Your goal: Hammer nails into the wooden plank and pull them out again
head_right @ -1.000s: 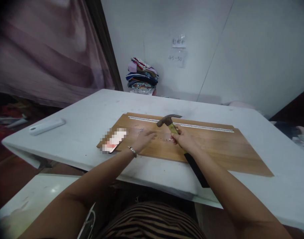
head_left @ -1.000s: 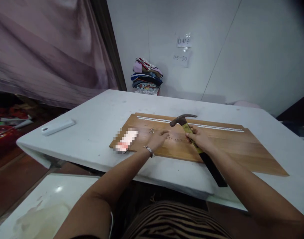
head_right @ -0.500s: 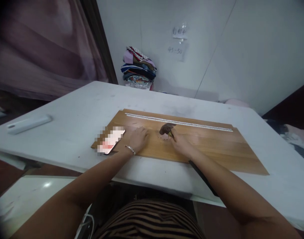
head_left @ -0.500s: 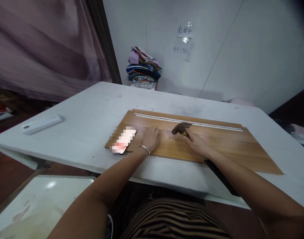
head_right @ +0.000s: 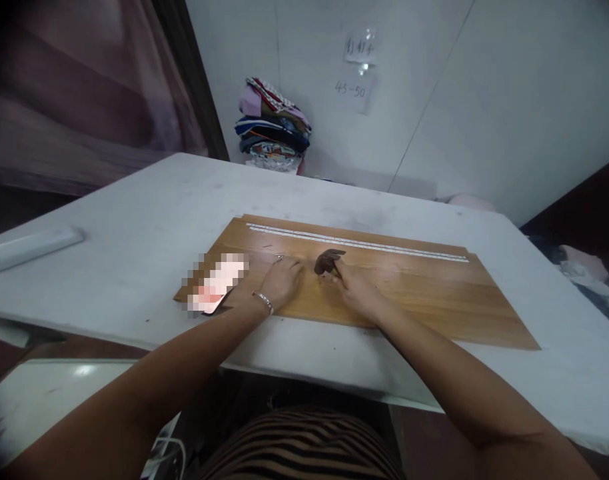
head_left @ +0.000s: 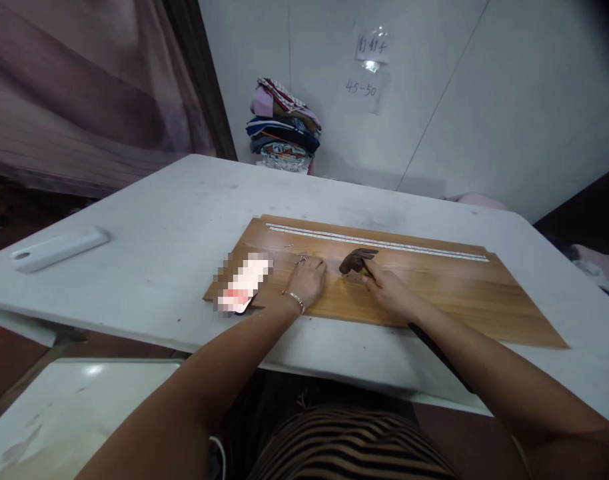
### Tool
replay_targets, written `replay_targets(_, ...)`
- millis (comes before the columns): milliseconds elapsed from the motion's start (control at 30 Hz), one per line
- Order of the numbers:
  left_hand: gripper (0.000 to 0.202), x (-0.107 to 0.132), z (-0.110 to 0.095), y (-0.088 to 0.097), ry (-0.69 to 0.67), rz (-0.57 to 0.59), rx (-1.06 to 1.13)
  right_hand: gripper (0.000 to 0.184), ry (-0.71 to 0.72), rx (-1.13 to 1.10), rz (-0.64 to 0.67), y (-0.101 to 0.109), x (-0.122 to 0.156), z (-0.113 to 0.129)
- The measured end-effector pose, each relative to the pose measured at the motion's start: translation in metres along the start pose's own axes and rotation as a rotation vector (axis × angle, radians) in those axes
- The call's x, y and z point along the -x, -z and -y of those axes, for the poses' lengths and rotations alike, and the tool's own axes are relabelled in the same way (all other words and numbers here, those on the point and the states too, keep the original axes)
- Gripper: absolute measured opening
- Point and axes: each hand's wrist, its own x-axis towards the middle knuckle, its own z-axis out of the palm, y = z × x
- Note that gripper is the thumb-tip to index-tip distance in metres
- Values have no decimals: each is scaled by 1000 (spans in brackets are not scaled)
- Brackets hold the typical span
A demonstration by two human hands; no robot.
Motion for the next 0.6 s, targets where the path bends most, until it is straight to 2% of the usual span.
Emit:
replay_targets(300, 32, -2, 0, 1, -6, 20, -14, 51, -51, 79, 31, -6, -4, -11)
replay_targets(600, 31, -3, -2, 1, 9, 9, 7, 51, -119, 147, 84, 0, -7, 1)
